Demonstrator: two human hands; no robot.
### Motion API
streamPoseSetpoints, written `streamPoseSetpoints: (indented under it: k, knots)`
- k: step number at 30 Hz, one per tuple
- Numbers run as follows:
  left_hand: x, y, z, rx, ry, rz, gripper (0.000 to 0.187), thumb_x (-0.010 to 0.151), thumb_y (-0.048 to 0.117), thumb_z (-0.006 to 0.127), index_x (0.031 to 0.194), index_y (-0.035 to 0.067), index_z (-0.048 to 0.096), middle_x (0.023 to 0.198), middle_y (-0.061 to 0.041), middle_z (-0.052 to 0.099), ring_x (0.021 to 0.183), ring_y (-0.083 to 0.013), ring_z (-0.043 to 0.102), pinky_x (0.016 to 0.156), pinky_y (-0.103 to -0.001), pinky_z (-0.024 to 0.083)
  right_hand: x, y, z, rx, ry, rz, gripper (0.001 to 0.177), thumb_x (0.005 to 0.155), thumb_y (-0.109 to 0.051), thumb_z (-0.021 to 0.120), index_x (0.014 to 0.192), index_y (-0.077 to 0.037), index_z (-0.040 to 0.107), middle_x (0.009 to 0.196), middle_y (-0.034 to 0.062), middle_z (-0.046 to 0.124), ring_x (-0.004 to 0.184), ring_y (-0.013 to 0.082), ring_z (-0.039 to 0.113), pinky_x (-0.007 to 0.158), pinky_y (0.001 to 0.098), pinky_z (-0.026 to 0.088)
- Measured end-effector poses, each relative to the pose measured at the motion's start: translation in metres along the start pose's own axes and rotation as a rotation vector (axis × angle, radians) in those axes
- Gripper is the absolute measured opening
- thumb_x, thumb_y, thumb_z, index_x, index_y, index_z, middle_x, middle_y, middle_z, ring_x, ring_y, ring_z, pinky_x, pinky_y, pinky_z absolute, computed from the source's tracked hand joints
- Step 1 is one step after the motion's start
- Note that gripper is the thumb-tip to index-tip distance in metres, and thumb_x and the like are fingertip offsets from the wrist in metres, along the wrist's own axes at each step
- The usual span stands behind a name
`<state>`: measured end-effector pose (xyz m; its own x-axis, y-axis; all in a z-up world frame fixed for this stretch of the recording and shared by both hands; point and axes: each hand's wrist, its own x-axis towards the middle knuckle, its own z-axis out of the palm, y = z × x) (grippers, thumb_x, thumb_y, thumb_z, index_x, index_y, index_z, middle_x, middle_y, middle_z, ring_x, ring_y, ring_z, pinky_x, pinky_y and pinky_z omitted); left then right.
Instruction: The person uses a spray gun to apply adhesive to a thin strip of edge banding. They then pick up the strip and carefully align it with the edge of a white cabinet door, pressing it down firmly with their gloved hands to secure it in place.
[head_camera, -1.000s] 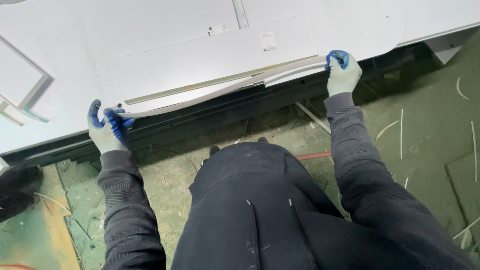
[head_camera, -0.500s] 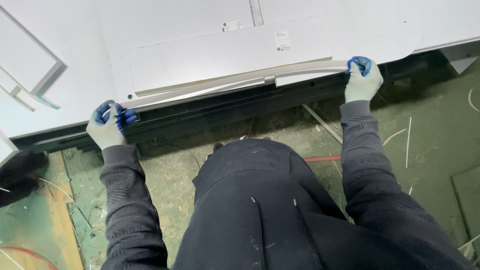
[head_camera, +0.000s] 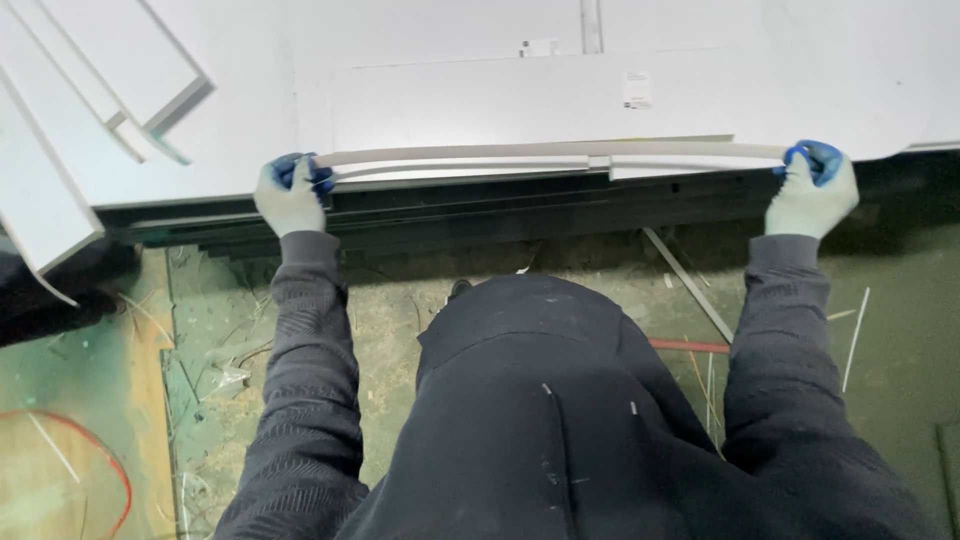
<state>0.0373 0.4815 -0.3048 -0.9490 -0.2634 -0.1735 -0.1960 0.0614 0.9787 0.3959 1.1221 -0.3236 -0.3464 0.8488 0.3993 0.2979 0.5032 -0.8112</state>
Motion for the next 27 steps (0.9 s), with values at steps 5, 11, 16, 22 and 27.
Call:
streamPoseSetpoints:
  k: [5,11,16,22,27]
  knots:
    - [0.000,-0.007,0.002,0.010,-0.084,-0.021,0.007,0.118,0.010,0.069,0.120,0.004,0.070,0.107,-0.014,0.082,0.083,-0.0248,0.092,0.071,-0.030,0.079,-0.006,-0.019,-0.003,0.039,-0.041,0.121,0.021,0.120,0.010,0.072,0.127,-0.009,0.078,0.113,0.0067,0.081,0.091,0.0133,0.079,0.082,0.0256,0.073]
    - [-0.004,0.013,0.006,0.162,-0.096,-0.028,0.003,0.121,0.013,0.066,0.120,0.011,0.069,0.096,-0.005,0.081,0.065,-0.0112,0.075,0.050,-0.024,0.055,-0.012,-0.008,-0.001,0.053,-0.009,0.011,0.020,0.121,0.011,0.069,0.127,-0.005,0.078,0.109,0.0105,0.080,0.081,0.0175,0.079,0.074,0.0306,0.071]
    - [0.021,-0.015,0.003,0.328,-0.124,0.080,0.005,0.119,0.015,0.068,0.119,0.014,0.073,0.102,-0.004,0.080,0.075,-0.0140,0.071,0.069,-0.028,0.066,-0.023,-0.013,0.000,0.049,0.012,0.098,0.018,0.122,0.008,0.070,0.127,-0.008,0.076,0.111,0.0076,0.082,0.083,0.0143,0.081,0.073,0.0274,0.070]
    - [0.025,-0.011,-0.011,0.400,-0.234,0.275,0.008,0.117,0.016,0.067,0.122,0.011,0.069,0.114,-0.007,0.080,0.109,-0.0246,0.077,0.103,-0.040,0.063,-0.024,-0.014,-0.011,0.067,0.045,0.037,0.021,0.120,0.013,0.070,0.126,-0.005,0.077,0.109,0.0111,0.082,0.082,0.0180,0.083,0.071,0.0297,0.071]
    - [0.006,0.034,-0.050,0.457,-0.507,0.571,0.041,0.120,-0.002,0.064,0.159,0.006,0.065,0.155,-0.018,0.074,0.132,-0.0322,0.077,0.125,-0.047,0.061,-0.015,-0.022,-0.040,0.023,0.021,-0.080,0.022,0.124,0.018,0.061,0.133,0.000,0.070,0.121,0.0168,0.076,0.093,0.0228,0.079,0.081,0.0348,0.070]
